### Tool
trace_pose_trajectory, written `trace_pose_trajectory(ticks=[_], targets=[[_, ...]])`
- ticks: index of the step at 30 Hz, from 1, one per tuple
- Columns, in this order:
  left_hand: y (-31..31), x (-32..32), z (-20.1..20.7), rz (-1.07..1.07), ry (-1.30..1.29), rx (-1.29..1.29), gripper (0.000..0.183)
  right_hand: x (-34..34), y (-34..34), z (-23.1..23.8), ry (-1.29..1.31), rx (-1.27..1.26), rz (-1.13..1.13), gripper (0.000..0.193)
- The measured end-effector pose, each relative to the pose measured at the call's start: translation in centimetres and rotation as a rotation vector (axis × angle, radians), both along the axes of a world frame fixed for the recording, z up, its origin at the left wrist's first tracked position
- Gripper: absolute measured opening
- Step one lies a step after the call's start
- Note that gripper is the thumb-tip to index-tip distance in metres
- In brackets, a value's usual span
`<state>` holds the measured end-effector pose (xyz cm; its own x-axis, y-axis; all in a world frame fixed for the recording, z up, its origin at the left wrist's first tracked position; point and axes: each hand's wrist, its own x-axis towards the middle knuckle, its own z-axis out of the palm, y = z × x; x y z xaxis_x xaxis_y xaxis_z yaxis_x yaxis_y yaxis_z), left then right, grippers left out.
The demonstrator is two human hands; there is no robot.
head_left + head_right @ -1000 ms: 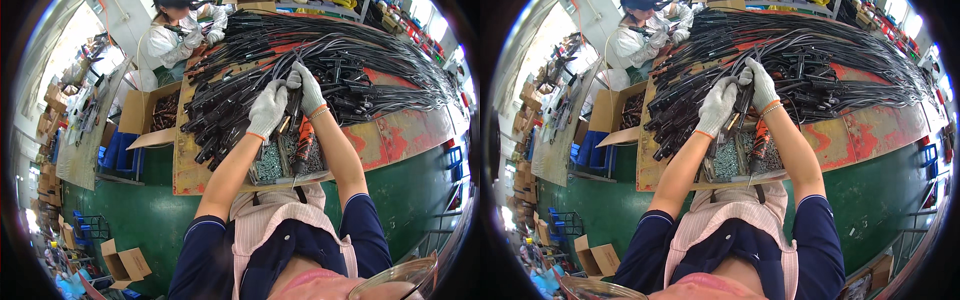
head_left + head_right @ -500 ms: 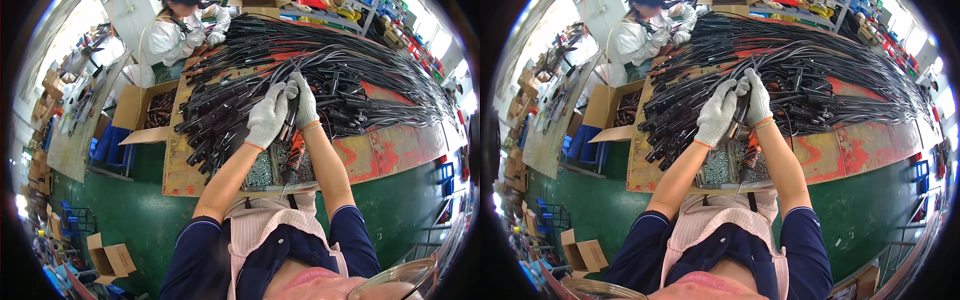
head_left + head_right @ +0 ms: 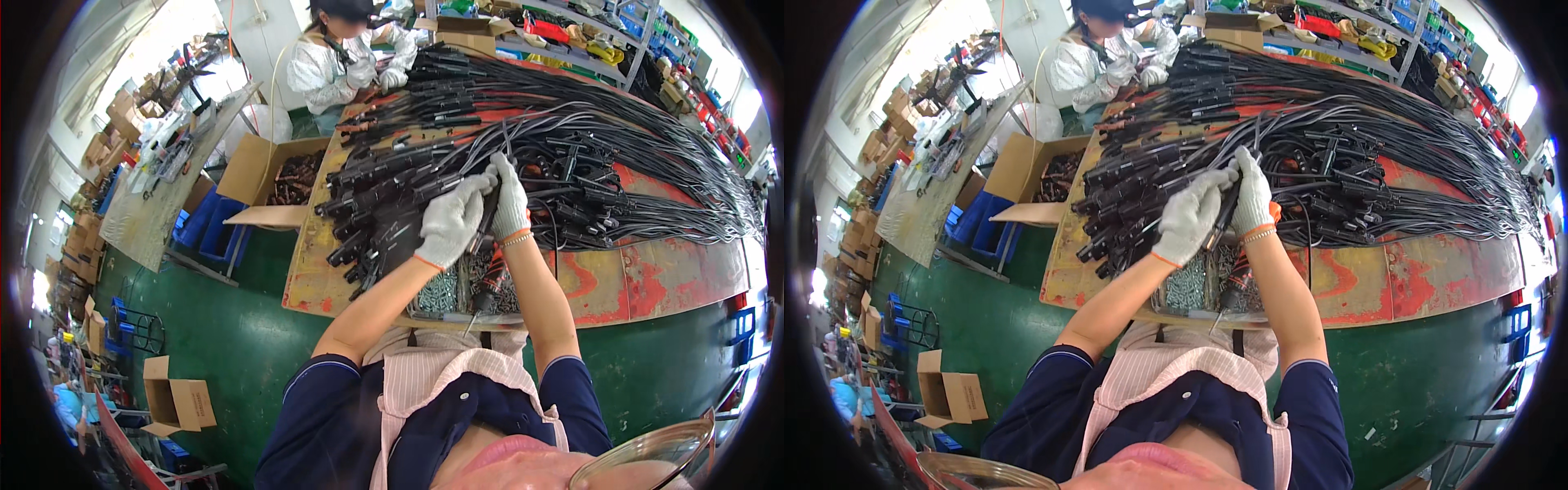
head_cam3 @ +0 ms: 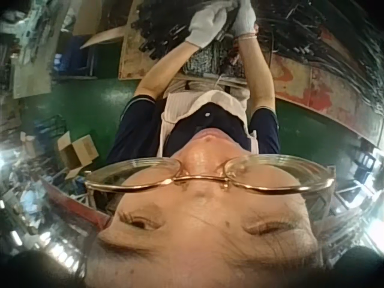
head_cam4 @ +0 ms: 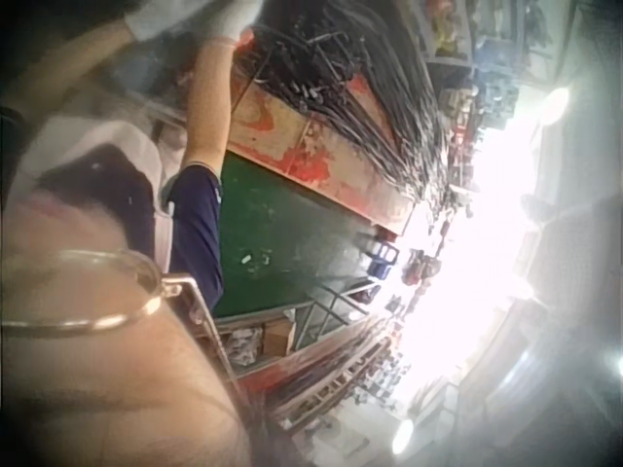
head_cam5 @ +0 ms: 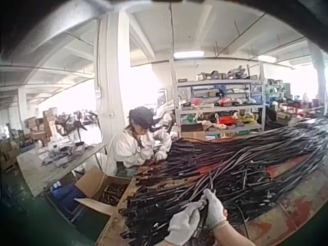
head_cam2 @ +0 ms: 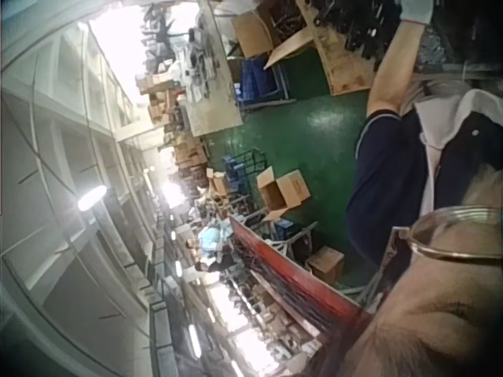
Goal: The person screws a small metal component onto a black plastic tube using an electric screwdriver.
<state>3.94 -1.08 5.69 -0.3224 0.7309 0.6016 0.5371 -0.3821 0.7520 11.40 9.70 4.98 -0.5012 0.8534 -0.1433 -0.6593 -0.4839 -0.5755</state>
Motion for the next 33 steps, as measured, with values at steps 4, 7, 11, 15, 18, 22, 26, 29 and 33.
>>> trace_pose_trajectory(ticks=[4, 7, 11, 15, 18, 22, 26, 29, 33], targets=[[1.4, 0.9, -5.4, -0.332, -0.499, 0.011, 0.029, 0.4, 0.3, -0.6, -0.150, 0.107, -0.089, 0.022], [-1.7, 2.9, -4.4, -0.010, 0.173, -0.450, 0.079, 1.7, -1.1, 1.2, -0.236, 0.126, -0.203, 0.022], [-2.6, 2.1, -3.2, -0.554, -0.688, -0.503, 0.101, 1.5, -2.2, -1.2, -0.315, 0.163, -0.250, 0.029], [-4.9, 0.4, -2.8, -0.671, -1.116, -0.693, 0.092, 0.9, -4.8, 0.3, -0.418, 0.255, -0.089, 0.030], [-4.9, 0.0, -2.0, -0.723, -1.274, -0.684, 0.088, 0.5, -5.0, -0.1, -0.468, 0.305, -0.036, 0.054], [-5.9, -1.2, -1.8, -0.766, -1.398, -0.717, 0.079, 2.7, -6.1, 0.9, -0.677, 0.522, 0.076, 0.074], [-6.4, -1.6, -2.1, -0.710, -1.443, -0.762, 0.069, 7.9, -6.8, -1.0, -0.507, 0.600, -0.158, 0.054], [-6.4, -1.4, -1.9, -0.582, -1.361, -0.875, 0.062, 13.6, -8.3, -2.3, -0.470, 0.488, -0.400, 0.043], [-6.3, -2.0, -4.0, -0.661, -1.418, -0.845, 0.046, 20.9, -12.2, -5.8, -0.782, 0.345, -0.905, 0.041]])
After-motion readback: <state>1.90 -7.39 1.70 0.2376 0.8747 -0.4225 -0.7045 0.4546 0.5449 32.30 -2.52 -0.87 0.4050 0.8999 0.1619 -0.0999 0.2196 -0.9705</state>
